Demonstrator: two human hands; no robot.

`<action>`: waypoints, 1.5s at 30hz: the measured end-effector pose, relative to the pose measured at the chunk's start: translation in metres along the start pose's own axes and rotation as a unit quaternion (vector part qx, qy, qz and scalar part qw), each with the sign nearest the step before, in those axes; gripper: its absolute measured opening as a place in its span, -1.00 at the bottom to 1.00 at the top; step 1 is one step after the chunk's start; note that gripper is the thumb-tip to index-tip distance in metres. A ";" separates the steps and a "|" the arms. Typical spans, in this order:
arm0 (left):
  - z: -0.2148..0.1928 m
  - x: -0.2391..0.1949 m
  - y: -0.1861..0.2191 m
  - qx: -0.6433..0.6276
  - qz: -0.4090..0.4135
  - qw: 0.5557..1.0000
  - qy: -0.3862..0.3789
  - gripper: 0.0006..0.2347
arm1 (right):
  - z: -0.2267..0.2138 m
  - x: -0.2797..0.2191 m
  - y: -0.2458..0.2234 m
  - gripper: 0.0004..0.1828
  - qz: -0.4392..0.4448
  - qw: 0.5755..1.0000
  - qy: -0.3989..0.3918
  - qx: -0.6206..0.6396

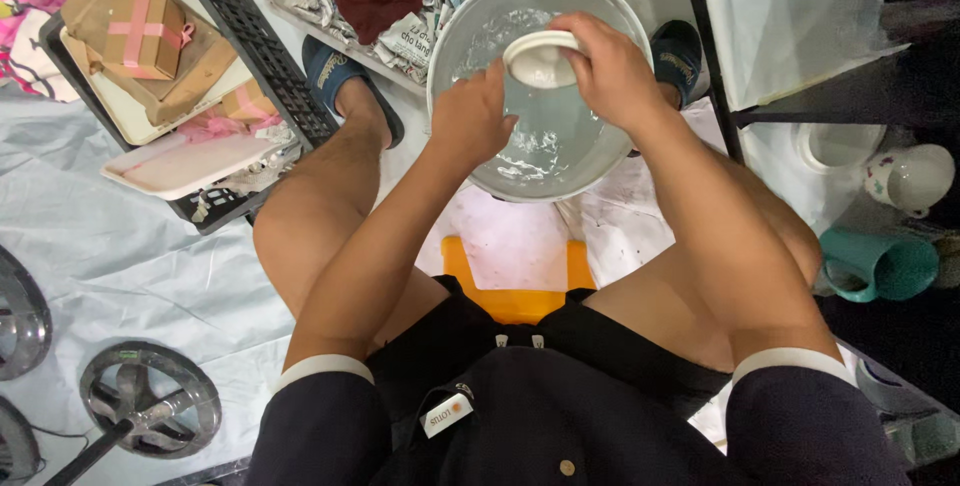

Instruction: The person sits on a low stool and washes various ceramic items, including a mug and several bowls, in a bucket of water. They scrub each item by hand and place the cleaned items onto a nearby shelf.

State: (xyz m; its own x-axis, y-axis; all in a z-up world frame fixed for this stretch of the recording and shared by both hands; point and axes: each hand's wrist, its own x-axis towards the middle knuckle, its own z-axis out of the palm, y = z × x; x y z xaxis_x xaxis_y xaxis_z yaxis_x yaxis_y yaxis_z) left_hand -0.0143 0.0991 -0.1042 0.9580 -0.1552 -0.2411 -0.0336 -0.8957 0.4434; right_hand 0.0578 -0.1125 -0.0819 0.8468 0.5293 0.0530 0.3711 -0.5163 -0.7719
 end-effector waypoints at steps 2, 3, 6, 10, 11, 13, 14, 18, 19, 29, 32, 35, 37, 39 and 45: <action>0.004 0.001 -0.006 0.021 -0.007 1.000 -0.012 -0.32 | 0.004 -0.001 -0.008 -0.63 -0.025 0.999 -0.002 -0.021; 0.006 0.000 -0.009 0.032 -0.011 0.999 -0.018 -0.31 | 0.007 0.001 -0.011 -0.62 -0.040 0.999 0.002 -0.030; 0.009 -0.001 -0.011 0.107 0.008 0.994 -0.028 -0.36 | 0.017 0.004 -0.013 -0.60 -0.081 0.995 0.018 -0.059; 0.009 -0.007 -0.011 0.051 0.067 0.994 -0.074 -0.56 | 0.044 0.005 -0.001 -0.59 -0.074 0.994 0.057 -0.059; 0.008 -0.009 -0.011 0.036 0.080 0.993 -0.081 -0.58 | 0.053 0.005 0.004 -0.59 -0.061 0.995 0.064 -0.048; 0.008 -0.011 -0.013 0.019 0.095 0.992 -0.084 -0.62 | 0.072 0.005 0.019 -0.51 0.020 0.997 0.068 -0.016; 0.008 -0.011 -0.014 0.018 0.099 0.992 -0.079 -0.65 | 0.080 0.003 0.029 -0.47 0.062 0.996 0.070 -0.002; -0.003 -0.005 -0.029 -0.016 0.100 0.994 -0.031 -0.67 | 0.118 -0.006 0.072 -0.56 0.097 0.988 0.121 -0.010; -0.006 -0.007 -0.032 -0.001 0.097 0.995 -0.019 -0.66 | 0.125 -0.010 0.084 -0.58 0.119 0.985 0.121 -0.013; -0.023 -0.015 -0.038 -0.005 0.085 0.996 -0.024 -0.66 | 0.186 -0.037 0.177 -0.45 0.240 0.955 -0.059 -0.165; -0.034 -0.013 -0.046 -0.013 0.085 0.996 -0.001 -0.64 | 0.193 -0.047 0.198 -0.56 0.288 0.937 -0.136 -0.146; -0.042 -0.014 -0.058 -0.020 0.082 0.996 0.036 -0.65 | 0.193 -0.051 0.208 -0.51 0.206 0.953 -0.181 -0.126; -0.044 -0.014 -0.066 -0.040 0.091 0.994 0.051 -0.67 | 0.190 -0.048 0.202 -0.58 0.216 0.952 -0.213 -0.048; -0.042 -0.011 -0.072 -0.071 0.111 0.990 0.055 -0.68 | 0.186 -0.044 0.184 -0.63 0.225 0.946 -0.233 0.015; -0.033 0.001 -0.074 -0.002 0.049 0.999 0.014 -0.71 | 0.142 -0.026 0.101 -0.62 0.260 0.937 -0.202 0.113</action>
State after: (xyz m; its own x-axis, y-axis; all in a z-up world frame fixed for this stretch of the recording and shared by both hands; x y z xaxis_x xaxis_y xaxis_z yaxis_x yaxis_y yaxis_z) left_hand -0.0015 0.1792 -0.1084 0.9579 -0.2302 -0.1718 -0.1264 -0.8750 0.4674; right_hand 0.0196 -0.0827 -0.2509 0.6602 0.4815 -0.5764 -0.1806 -0.6432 -0.7441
